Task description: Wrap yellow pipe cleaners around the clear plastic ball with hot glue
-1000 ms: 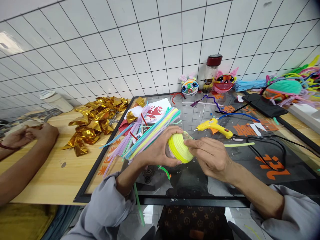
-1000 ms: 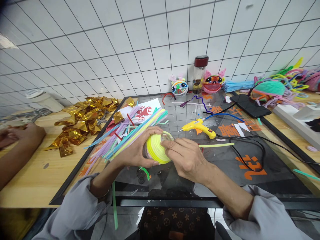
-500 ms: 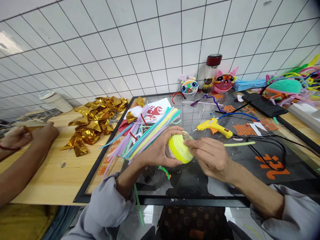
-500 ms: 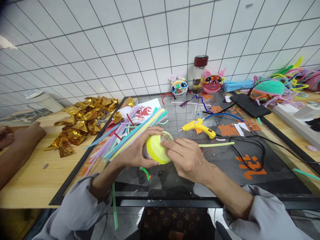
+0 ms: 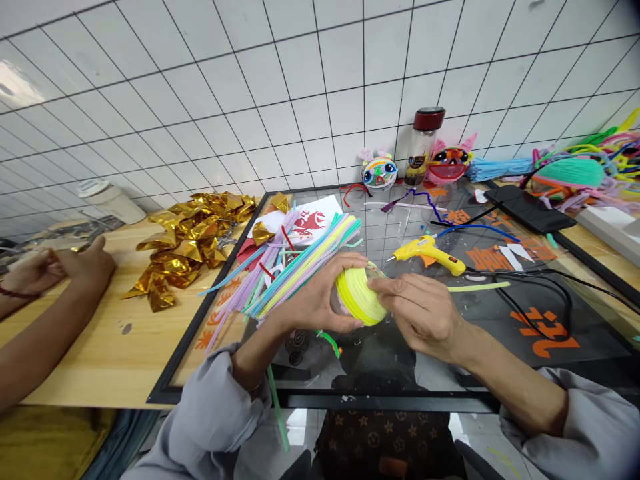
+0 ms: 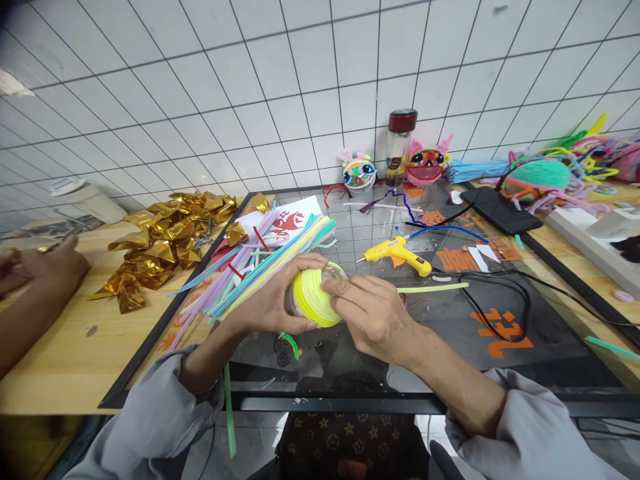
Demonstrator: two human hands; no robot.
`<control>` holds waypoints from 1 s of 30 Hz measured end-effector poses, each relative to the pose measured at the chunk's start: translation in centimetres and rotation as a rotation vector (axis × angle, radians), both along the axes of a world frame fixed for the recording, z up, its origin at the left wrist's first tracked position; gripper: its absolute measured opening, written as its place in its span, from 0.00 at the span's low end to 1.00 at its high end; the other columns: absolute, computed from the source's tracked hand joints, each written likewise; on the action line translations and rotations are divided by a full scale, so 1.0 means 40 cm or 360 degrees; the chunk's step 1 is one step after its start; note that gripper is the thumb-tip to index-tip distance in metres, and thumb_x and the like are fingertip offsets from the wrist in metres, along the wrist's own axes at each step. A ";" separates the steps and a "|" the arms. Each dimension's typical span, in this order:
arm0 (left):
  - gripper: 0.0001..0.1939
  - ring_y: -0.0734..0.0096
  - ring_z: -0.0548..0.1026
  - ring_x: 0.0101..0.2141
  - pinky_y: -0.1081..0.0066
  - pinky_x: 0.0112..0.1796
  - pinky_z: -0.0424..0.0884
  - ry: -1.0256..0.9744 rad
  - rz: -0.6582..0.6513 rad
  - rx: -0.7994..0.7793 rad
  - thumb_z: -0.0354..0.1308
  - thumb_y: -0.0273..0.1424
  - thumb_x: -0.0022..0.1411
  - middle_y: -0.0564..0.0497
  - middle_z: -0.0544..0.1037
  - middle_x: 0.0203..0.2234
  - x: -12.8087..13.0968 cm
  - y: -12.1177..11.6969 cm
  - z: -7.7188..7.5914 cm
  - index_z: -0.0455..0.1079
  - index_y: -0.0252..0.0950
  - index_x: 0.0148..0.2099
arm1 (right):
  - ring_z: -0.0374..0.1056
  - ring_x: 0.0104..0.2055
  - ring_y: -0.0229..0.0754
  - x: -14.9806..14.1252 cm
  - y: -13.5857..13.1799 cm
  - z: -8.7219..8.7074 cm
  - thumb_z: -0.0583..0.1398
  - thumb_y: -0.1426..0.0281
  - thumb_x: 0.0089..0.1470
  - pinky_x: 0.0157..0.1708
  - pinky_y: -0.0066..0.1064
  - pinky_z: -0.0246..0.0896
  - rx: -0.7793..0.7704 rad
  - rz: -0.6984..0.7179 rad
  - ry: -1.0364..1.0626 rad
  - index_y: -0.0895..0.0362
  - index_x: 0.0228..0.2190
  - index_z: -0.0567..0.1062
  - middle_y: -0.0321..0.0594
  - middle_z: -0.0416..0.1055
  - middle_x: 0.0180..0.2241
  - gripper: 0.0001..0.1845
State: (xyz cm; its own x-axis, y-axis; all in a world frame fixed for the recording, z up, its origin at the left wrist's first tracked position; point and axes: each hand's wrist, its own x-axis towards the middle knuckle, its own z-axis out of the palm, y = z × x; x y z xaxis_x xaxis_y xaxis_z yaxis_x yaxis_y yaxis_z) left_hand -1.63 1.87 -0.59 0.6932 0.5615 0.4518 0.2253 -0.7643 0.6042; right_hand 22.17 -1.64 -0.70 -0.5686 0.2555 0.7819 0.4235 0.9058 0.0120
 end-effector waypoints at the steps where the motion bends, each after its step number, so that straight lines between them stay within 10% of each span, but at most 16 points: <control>1: 0.44 0.45 0.67 0.62 0.43 0.63 0.63 -0.0007 -0.0001 -0.0001 0.74 0.38 0.49 0.40 0.68 0.59 0.000 0.000 -0.001 0.57 0.43 0.63 | 0.72 0.33 0.42 0.000 0.000 -0.001 0.53 0.85 0.56 0.31 0.34 0.66 0.0000 -0.0003 0.0002 0.58 0.36 0.74 0.48 0.81 0.42 0.15; 30: 0.46 0.45 0.67 0.62 0.46 0.63 0.65 0.0020 0.0081 -0.0093 0.74 0.40 0.48 0.38 0.66 0.61 0.001 -0.007 -0.001 0.56 0.41 0.64 | 0.73 0.35 0.43 0.001 0.001 -0.004 0.53 0.86 0.54 0.33 0.35 0.68 -0.0043 0.0002 0.0012 0.58 0.36 0.73 0.49 0.81 0.43 0.15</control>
